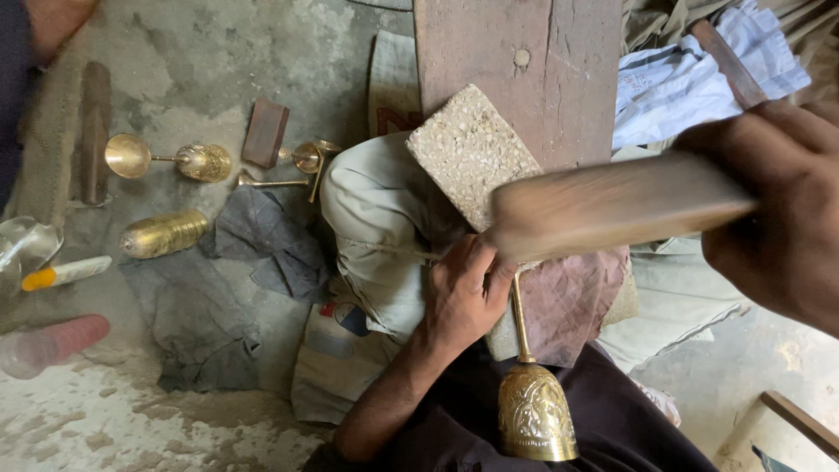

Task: The person holds a brass bell-shaped object on a wooden block and repeatedly strikes it with a wooden mallet. The person rotates the object to work on different sides of the rim and body.

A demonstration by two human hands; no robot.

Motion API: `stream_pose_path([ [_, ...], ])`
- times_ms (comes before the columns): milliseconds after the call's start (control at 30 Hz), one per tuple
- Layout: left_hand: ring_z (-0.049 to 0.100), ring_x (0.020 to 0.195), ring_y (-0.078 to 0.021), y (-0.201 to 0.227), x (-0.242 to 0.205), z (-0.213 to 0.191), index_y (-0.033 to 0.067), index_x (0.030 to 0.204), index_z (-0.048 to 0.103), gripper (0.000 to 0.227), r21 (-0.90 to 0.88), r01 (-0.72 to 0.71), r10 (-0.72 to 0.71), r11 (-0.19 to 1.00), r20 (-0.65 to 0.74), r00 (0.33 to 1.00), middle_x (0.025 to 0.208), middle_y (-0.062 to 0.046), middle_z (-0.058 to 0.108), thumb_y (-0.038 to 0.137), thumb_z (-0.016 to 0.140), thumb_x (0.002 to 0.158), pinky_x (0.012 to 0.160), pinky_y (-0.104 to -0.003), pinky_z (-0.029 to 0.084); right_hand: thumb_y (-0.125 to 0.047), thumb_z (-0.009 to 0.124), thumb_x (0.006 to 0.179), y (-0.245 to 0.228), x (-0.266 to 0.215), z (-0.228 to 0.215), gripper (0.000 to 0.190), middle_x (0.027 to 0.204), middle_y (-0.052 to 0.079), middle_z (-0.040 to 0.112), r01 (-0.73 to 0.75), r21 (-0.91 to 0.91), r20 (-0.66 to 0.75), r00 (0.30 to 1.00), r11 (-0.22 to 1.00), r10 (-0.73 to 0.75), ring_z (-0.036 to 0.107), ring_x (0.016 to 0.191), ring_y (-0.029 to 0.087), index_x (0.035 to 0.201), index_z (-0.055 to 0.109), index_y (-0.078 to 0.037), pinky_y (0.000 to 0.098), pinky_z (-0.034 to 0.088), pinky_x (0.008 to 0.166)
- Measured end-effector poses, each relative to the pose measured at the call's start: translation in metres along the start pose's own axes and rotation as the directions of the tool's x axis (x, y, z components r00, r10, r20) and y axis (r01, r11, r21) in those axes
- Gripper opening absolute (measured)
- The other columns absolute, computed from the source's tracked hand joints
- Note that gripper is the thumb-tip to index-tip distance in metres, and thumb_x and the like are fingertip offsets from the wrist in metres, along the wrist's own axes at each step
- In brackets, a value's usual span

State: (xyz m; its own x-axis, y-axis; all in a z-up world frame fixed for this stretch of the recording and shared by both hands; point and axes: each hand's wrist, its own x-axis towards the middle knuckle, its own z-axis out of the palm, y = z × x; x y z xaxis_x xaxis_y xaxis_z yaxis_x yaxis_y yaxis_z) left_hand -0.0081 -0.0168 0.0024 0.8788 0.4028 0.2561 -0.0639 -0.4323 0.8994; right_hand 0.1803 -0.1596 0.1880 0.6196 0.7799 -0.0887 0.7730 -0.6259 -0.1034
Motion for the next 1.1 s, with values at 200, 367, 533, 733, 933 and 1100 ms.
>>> stream_pose_path([
  [200, 0.069, 0.080, -0.0256, 0.005, 0.001, -0.003, 0.0065, 0.117, 0.063, 0.026, 0.011, 0.016, -0.016, 1.000, -0.010, 1.000, 0.091, -0.009, 0.066, 0.026, 0.072, 0.103, 0.066, -0.037, 0.055, 0.005, 0.077, 0.066, 0.003, -0.006, 0.004, 0.050, 0.099, 0.013, 0.071, 0.018, -0.050, 0.074, 0.997, 0.999, -0.014, 0.071, 0.087, 0.025, 0.115, 0.070, -0.003, 0.0371, 0.059, 0.074],
  [367, 0.068, 0.079, -0.0272, 0.002, 0.004, -0.005, 0.0078, 0.119, 0.062, 0.027, 0.010, -0.023, 0.023, 1.000, -0.002, 1.000, 0.091, -0.010, 0.066, 0.025, 0.073, 0.102, 0.065, -0.039, 0.054, -0.003, 0.083, 0.069, -0.001, -0.007, 0.006, 0.046, 0.092, 0.010, 0.072, 0.093, -0.407, 0.095, 0.994, 0.909, -0.059, 0.069, 0.089, 0.029, 0.113, 0.073, -0.006, 0.0389, 0.058, 0.079],
  [533, 0.067, 0.078, -0.0260, -0.002, 0.004, -0.006, 0.0070, 0.125, 0.061, 0.030, -0.021, -0.022, 0.022, 1.000, 0.024, 0.999, 0.090, -0.009, 0.065, 0.024, 0.073, 0.103, 0.064, -0.039, 0.055, 0.000, 0.077, 0.067, -0.006, -0.008, 0.004, 0.046, 0.094, 0.012, 0.070, 0.023, -0.154, 0.072, 0.997, 0.988, -0.012, 0.068, 0.087, 0.029, 0.113, 0.070, -0.005, 0.0415, 0.056, 0.084],
  [733, 0.067, 0.080, -0.0248, -0.008, 0.001, -0.007, 0.0083, 0.126, 0.062, 0.026, -0.033, -0.040, 0.043, 0.999, 0.092, 0.995, 0.092, -0.009, 0.065, 0.020, 0.070, 0.104, 0.067, -0.039, 0.056, 0.003, 0.077, 0.066, -0.013, -0.010, 0.001, 0.047, 0.095, 0.014, 0.069, -0.021, -0.160, 0.128, 0.991, 0.987, 0.042, 0.068, 0.087, 0.030, 0.112, 0.070, -0.005, 0.0394, 0.056, 0.079],
  [933, 0.066, 0.081, -0.0290, -0.012, 0.005, -0.009, 0.0066, 0.121, 0.061, 0.023, -0.069, -0.061, 0.068, 0.996, 0.105, 0.992, 0.093, -0.011, 0.063, 0.016, 0.071, 0.102, 0.069, -0.041, 0.055, 0.006, 0.077, 0.056, -0.008, -0.013, 0.004, 0.059, 0.094, 0.016, 0.069, 0.026, -0.113, 0.072, 0.997, 0.993, -0.018, 0.069, 0.086, 0.031, 0.114, 0.070, -0.001, 0.0401, 0.056, 0.075],
  [1100, 0.065, 0.083, -0.0330, -0.012, 0.009, -0.012, 0.0058, 0.118, 0.059, 0.022, -0.095, -0.061, 0.075, 0.994, 0.146, 0.986, 0.094, -0.012, 0.063, 0.013, 0.071, 0.101, 0.072, -0.044, 0.054, 0.007, 0.077, 0.061, -0.003, -0.017, 0.006, 0.057, 0.097, 0.016, 0.068, -0.005, -0.025, 0.064, 0.998, 1.000, 0.007, 0.068, 0.090, 0.032, 0.117, 0.068, 0.001, 0.0410, 0.056, 0.079],
])
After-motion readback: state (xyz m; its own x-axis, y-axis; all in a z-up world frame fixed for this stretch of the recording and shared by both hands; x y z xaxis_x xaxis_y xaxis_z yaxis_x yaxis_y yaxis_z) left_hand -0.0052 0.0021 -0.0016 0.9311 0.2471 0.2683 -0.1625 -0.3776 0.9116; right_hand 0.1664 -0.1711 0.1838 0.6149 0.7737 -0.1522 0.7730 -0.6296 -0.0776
